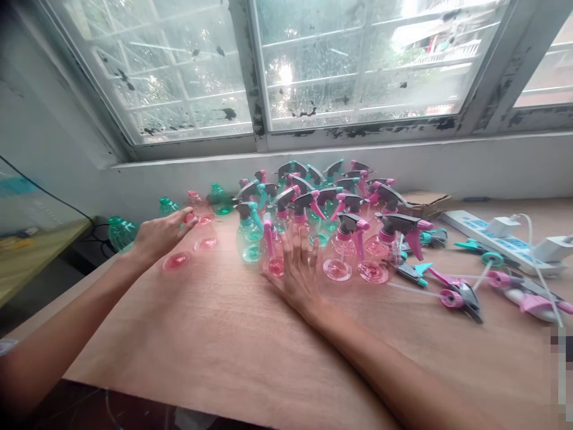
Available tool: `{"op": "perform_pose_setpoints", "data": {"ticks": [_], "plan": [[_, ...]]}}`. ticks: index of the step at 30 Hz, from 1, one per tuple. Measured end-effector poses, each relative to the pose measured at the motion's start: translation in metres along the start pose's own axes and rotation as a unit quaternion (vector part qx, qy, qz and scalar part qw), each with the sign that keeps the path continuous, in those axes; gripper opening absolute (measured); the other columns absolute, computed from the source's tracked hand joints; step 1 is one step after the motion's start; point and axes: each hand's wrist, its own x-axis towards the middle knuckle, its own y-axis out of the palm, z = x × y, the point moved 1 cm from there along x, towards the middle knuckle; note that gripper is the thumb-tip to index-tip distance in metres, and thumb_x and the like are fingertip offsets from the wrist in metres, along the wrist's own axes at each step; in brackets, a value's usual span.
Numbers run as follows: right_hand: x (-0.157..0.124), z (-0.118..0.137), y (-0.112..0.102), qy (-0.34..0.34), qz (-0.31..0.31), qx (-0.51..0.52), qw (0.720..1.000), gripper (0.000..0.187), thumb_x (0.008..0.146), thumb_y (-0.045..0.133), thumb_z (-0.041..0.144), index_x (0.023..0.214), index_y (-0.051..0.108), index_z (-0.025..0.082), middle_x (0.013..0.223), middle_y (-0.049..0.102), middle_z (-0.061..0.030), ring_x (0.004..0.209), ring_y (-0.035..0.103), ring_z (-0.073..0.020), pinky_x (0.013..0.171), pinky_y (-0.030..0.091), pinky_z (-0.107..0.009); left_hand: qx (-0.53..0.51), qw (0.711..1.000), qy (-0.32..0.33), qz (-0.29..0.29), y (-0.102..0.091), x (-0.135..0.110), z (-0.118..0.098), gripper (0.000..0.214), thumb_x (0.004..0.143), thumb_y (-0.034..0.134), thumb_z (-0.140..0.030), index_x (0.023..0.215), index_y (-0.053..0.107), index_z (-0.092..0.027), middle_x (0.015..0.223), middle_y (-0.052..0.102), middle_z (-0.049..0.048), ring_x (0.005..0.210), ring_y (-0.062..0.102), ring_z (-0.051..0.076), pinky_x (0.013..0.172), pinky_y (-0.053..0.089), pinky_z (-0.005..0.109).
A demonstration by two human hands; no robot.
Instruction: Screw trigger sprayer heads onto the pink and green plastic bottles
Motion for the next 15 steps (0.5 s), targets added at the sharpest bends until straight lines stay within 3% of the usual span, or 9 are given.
{"op": "perform_pose_setpoints", "data": {"ticks": [5,8,12,15], "plan": [[-0.001,0.0,0.003,-0.003,-0.01,0.009,1.0,0.103,0.095,0.058,0.06,0.164,-0.003,0.015,0.173,-0.005,-0.0215,0.158,0.001,-0.0414,0.123,0.003,-0.07,0.074,0.997,0.018,-0.007,-0.015,-0.06,0.009,0.048,0.103,0.032,-0.053,0.143,0.048,-0.031,0.129,0.073,0.0122,0.096,0.073,0.039,0.075,0.055,0.045],[-0.001,0.0,0.003,-0.006,-0.015,0.009,1.0,0.103,0.095,0.059,0.059,0.164,-0.005,0.016,0.173,-0.003,-0.0205,0.158,0.002,-0.0413,0.123,0.003,-0.069,0.09,0.995,0.042,-0.014,-0.022,-0.075,0.004,0.053,0.103,0.031,-0.055,0.147,0.044,-0.031,0.139,0.067,0.013,0.113,0.068,0.04,0.085,0.054,0.048],[-0.001,0.0,0.001,-0.01,-0.012,0.008,1.0,0.101,0.097,0.056,0.058,0.164,-0.006,0.015,0.173,0.004,-0.0222,0.158,0.001,-0.04,0.123,0.003,-0.069,0.1,0.991,0.061,-0.06,-0.045,-0.063,-0.001,0.066,0.102,0.033,-0.061,0.157,0.029,-0.025,0.163,0.04,0.0149,0.151,0.034,0.036,0.116,0.036,0.053],[-0.001,0.0,0.001,-0.01,-0.007,0.007,1.0,0.099,0.097,0.055,0.059,0.164,-0.002,0.013,0.172,0.007,-0.0237,0.159,0.0,-0.0389,0.124,0.001,-0.068,0.106,0.989,0.031,-0.098,-0.063,-0.023,0.013,0.062,0.104,0.033,-0.06,0.155,0.032,-0.024,0.158,0.046,0.0114,0.151,0.034,0.03,0.12,0.031,0.05]]}}
